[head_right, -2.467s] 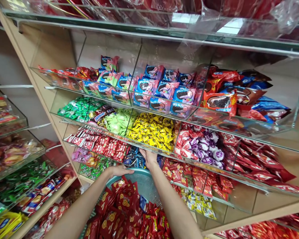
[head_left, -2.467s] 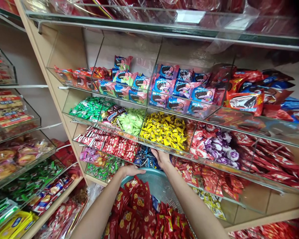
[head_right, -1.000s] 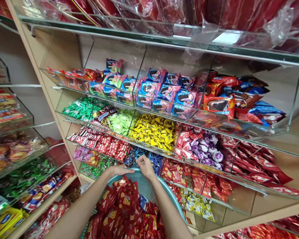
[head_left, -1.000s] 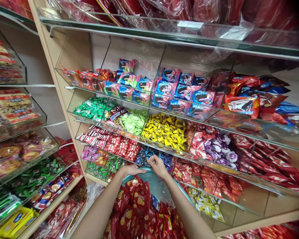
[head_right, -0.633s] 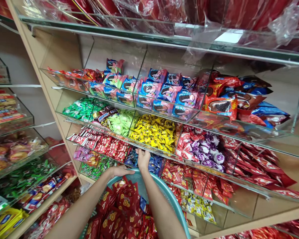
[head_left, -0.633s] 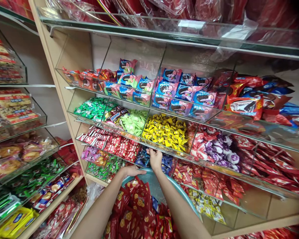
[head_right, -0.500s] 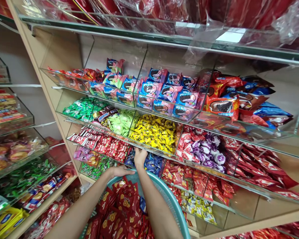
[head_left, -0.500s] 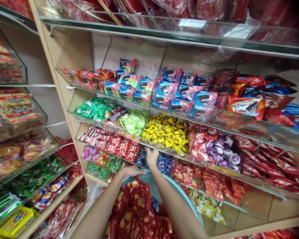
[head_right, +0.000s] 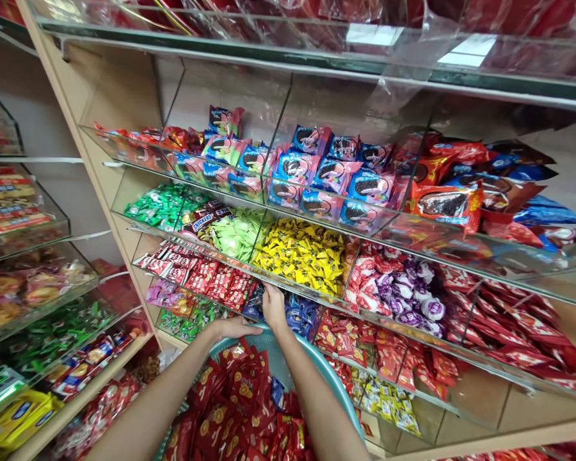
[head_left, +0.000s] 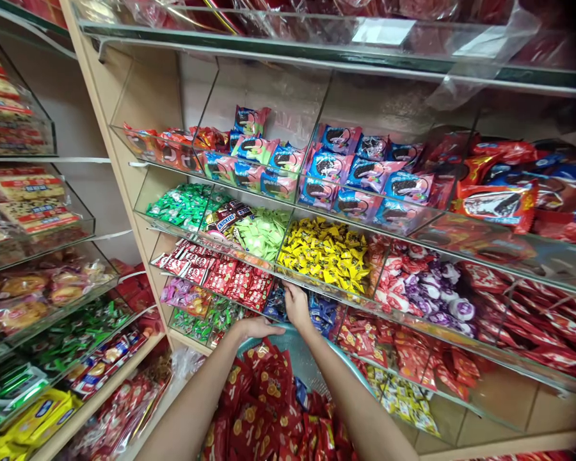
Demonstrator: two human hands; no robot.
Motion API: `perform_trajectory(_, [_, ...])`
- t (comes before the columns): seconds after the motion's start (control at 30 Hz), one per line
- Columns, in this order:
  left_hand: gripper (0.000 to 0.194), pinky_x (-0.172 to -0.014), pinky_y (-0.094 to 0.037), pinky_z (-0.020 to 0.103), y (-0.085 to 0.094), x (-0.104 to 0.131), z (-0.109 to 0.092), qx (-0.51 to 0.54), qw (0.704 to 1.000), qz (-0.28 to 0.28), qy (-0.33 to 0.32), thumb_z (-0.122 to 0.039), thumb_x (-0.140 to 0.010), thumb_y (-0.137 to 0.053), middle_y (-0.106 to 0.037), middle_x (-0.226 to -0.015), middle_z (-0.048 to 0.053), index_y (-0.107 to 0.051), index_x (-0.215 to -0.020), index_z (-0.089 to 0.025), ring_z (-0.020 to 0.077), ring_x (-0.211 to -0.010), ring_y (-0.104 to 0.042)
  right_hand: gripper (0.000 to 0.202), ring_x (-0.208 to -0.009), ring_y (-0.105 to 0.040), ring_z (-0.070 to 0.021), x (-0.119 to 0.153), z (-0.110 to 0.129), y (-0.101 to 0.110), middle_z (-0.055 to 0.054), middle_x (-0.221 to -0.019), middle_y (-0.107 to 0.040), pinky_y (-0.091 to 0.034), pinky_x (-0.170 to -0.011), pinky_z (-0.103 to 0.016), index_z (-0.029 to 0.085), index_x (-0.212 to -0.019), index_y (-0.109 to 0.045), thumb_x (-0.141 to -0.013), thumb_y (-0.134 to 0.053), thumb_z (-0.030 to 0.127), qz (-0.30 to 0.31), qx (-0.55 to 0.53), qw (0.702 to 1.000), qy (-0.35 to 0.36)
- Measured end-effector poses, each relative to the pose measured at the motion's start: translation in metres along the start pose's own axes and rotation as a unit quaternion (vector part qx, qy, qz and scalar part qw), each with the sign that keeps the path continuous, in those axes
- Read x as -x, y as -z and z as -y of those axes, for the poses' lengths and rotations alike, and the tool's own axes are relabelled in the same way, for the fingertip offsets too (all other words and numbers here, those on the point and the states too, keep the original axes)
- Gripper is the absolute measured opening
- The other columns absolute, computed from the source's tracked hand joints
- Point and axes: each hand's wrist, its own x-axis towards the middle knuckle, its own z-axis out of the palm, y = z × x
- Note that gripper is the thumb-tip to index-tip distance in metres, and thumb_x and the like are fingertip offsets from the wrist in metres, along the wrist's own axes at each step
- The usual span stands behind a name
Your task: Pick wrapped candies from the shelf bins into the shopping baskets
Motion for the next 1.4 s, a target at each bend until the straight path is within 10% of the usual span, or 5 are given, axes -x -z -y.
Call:
perform_trajectory(0.37, [0.045, -0.072, -0.042, 0.024, -0.002, 0.007, -0.010, -0.071, 0.997, -0.030, 0.003, -0.056, -0.058, -0.060, -0.063, -0.089, 0.002, -0.062, -0.075, -0.014, 0.0182, -0.080, -0.055, 0.028, -0.088, -0.051, -0.0158, 0.034, 0.007, 0.014, -0.004, -0.091, -0.059, -0.038, -0.072, -0.024, 0.025, -0.100, -0.057, -0.081, -0.039, 0.014, 0.239, 0.287, 0.926, 0.049])
perform_trajectory(0.8, [0.053, -0.070, -0.043, 0.027, -0.002, 0.010, -0.011, -0.054, 0.998, -0.022, 0.019, -0.060, -0.053, -0.061, -0.065, -0.086, 0.006, -0.064, -0.076, -0.013, 0.0215, -0.083, -0.056, 0.018, -0.084, -0.054, -0.0160, 0.023, 0.008, 0.010, -0.005, -0.090, -0.055, -0.037, -0.062, -0.023, 0.023, -0.085, -0.056, -0.085, -0.039, 0.021, 0.277, 0.389, 0.874, 0.093])
perform_trajectory(1.07, [0.051, -0.066, -0.042, 0.024, -0.001, 0.009, -0.010, -0.052, 0.998, -0.024, 0.034, -0.063, -0.050, -0.062, -0.065, -0.080, 0.004, -0.063, -0.067, -0.014, 0.0190, -0.075, -0.056, 0.022, -0.066, -0.056, -0.0119, 0.019, 0.000, 0.016, -0.001, -0.076, -0.057, -0.041, -0.059, -0.022, 0.020, -0.082, -0.055, -0.085, -0.037, 0.032, 0.113, 0.074, 0.991, -0.021])
perform_trajectory(1.4, [0.061, -0.071, -0.043, 0.024, 0.002, 0.006, -0.010, -0.056, 0.997, -0.007, 0.045, -0.066, -0.046, -0.063, -0.066, -0.085, 0.005, -0.065, -0.079, -0.014, 0.0207, -0.083, -0.058, 0.027, -0.042, -0.048, -0.0071, 0.047, 0.013, 0.066, 0.003, -0.053, -0.058, -0.038, -0.044, -0.019, 0.017, -0.077, -0.055, -0.071, -0.056, 0.043, 0.086, -0.272, 0.929, -0.236])
